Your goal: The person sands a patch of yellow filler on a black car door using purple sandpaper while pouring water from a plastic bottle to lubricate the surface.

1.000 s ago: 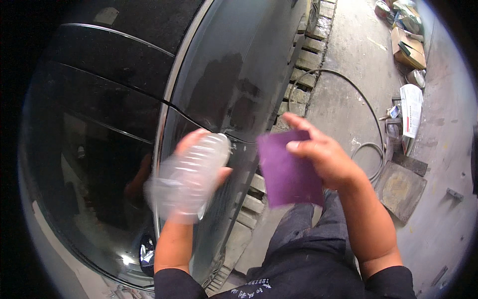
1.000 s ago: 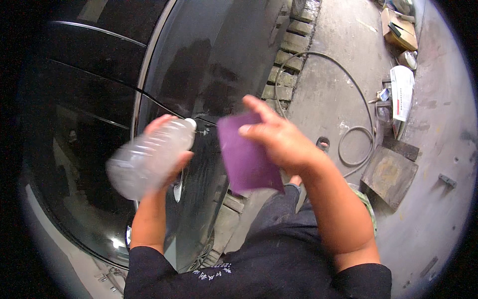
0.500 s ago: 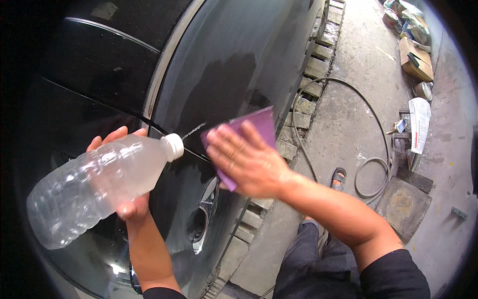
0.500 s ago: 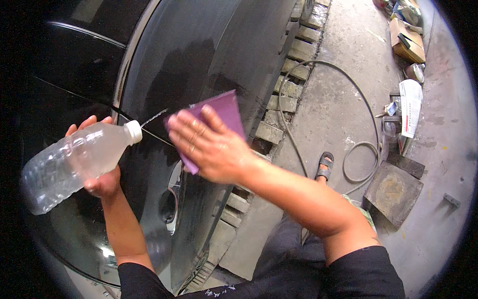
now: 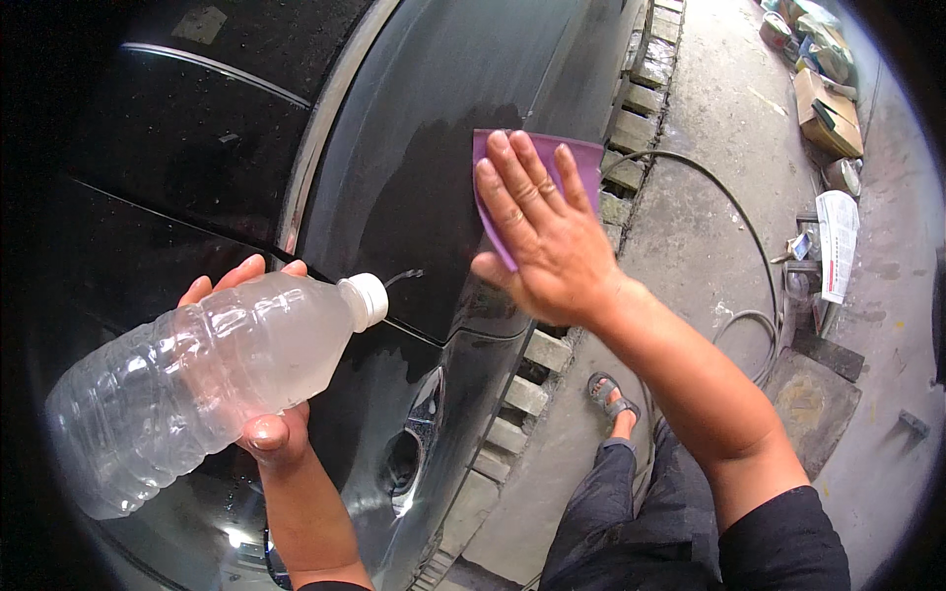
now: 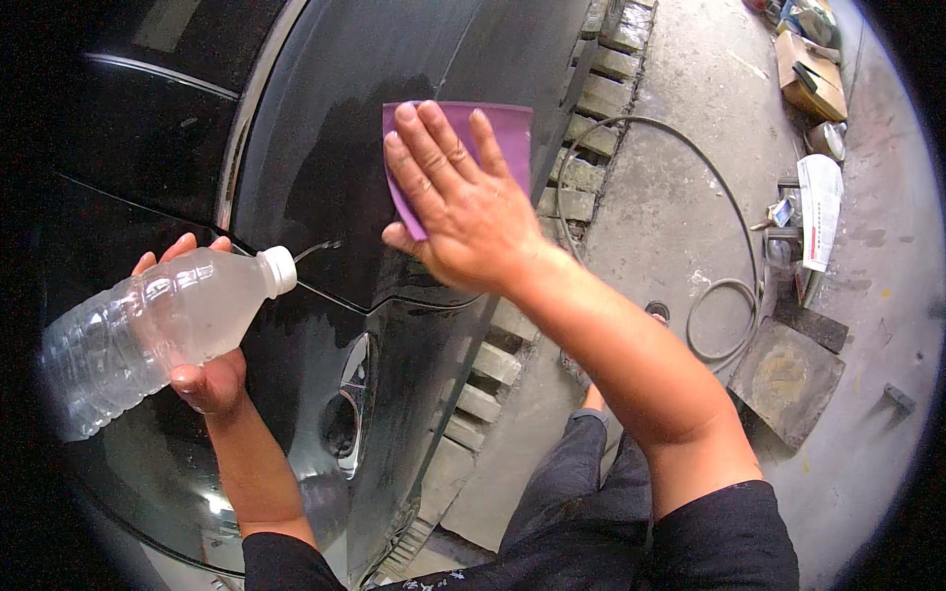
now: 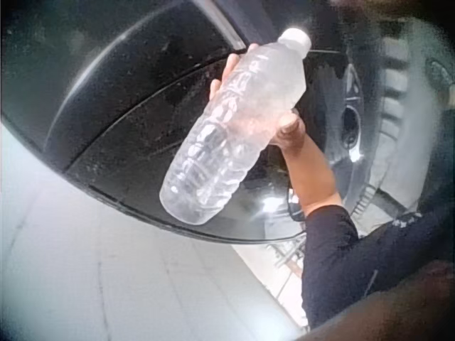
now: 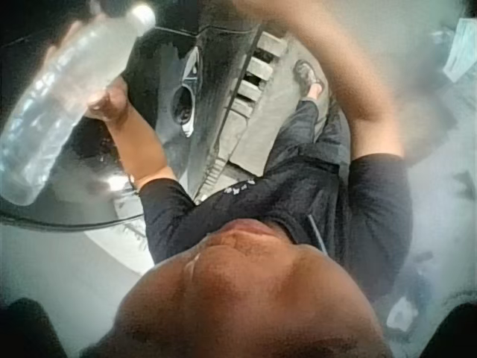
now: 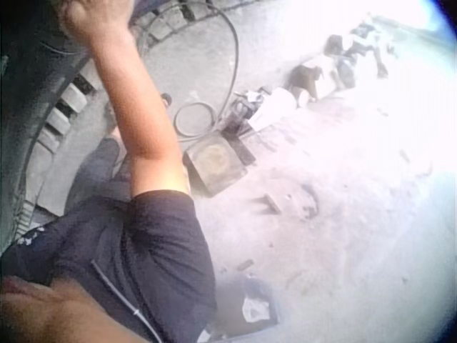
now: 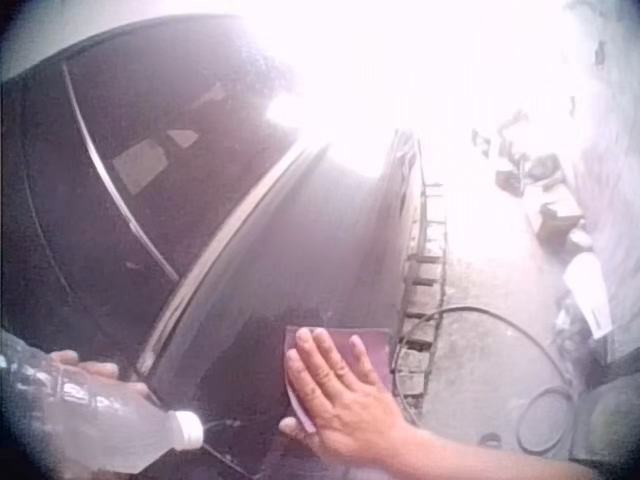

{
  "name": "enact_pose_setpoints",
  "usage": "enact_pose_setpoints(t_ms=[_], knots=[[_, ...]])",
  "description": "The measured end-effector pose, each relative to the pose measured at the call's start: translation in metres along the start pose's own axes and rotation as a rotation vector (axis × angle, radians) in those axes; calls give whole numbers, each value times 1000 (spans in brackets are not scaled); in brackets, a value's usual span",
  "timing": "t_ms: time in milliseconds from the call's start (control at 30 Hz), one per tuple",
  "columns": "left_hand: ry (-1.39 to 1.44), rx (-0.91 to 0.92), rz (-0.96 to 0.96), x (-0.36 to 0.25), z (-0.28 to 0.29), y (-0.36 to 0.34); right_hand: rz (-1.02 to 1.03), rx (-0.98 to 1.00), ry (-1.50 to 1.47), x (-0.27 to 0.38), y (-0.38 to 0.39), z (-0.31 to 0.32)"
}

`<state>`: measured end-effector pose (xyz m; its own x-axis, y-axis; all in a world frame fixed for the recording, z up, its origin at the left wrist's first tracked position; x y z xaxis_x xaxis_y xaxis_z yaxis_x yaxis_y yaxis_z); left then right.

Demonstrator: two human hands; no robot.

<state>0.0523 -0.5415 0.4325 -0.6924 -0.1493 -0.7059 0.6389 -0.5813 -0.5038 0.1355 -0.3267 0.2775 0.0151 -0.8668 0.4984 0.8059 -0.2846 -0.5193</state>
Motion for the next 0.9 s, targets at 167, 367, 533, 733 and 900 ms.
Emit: enact_pose_setpoints(t_ms=[167, 367, 533, 733, 900], knots=[[7, -45, -4, 7, -2, 2, 234, 161, -170, 72, 60, -15], [1, -51, -17, 2, -1, 2, 2, 15, -57, 5, 2, 1], [-4, -59, -13, 7, 0, 4, 257, 92, -202, 67, 59, -16], [-7, -71, -30, 1, 4, 3, -45, -12, -107, 17, 1, -3], [39, -89, -40, 8, 2, 4, 249, 80, -199, 63, 58, -16]])
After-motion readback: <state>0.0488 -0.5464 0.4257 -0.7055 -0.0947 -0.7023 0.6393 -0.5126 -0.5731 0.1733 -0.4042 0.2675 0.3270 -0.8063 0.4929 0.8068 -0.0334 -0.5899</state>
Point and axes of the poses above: each hand's wrist, its own y-axis away from the middle knuckle, its own z-axis out of the back of the hand, x = y × z, the point moved 4 cm from there along -y, towards the middle knuckle, and after that the axes turned 4 degrees about -z, right-handed, at the moved point
